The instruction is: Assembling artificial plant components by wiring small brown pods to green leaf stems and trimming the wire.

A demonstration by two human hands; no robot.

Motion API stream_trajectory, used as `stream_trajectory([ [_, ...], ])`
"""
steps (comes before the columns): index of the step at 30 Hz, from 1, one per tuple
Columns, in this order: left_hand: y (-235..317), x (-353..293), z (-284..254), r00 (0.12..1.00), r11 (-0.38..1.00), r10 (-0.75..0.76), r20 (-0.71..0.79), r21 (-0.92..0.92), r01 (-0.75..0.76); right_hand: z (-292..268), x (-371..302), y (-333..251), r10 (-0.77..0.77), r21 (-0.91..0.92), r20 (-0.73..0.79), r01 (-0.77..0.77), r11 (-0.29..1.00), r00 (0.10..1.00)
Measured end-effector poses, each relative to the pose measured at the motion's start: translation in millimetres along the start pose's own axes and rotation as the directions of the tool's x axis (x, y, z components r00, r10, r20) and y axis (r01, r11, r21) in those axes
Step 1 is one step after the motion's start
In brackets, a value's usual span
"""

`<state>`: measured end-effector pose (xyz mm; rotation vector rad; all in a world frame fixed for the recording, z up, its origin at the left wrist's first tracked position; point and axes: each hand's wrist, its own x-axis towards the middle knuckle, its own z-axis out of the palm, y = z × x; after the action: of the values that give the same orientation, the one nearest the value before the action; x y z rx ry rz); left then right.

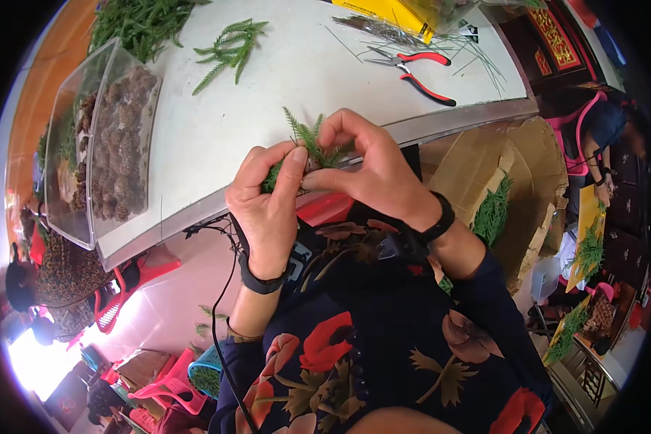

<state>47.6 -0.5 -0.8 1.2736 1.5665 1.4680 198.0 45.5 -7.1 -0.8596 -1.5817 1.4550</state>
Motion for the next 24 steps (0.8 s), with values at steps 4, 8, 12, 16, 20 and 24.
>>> stream_trajectory([
  [4, -1, 1, 0, 1.0, 0.997, -0.005, 0.003, -0.083, 0.005, -21, 9, -14, -0.067, 0.027, 0.036, 0.066, 0.997, 0.997],
  [8, -1, 3, 1, 0.99, 0.958, -0.126, 0.057, -0.252, 0.136, -28, 27, -23, -0.027, -0.165, 0.118, 0.046, 0.985, 0.993],
  [12, -3, 4, -4, 0.975, 0.944, -0.17, 0.146, -0.259, 0.203, -27, 33, -23, 0.081, -0.236, 0.176, -0.037, 0.971, 0.981],
  [16, 1, 5, -11, 0.881, 0.758, -0.367, 0.298, -0.453, 0.469, -29, 37, -22, -0.034, -0.216, 0.249, 0.089, 0.972, 0.968],
  [20, -3, 10, -20, 0.813, 0.652, -0.4, 0.423, -0.491, 0.577, -32, 42, -16, -0.326, -0.255, 0.303, 0.406, 0.877, 0.896],
  [24, -5, 18, -27, 0.683, 0.499, -0.419, 0.598, -0.477, 0.723, -37, 46, -17, -0.509, -0.167, 0.391, 0.603, 0.781, 0.767],
])
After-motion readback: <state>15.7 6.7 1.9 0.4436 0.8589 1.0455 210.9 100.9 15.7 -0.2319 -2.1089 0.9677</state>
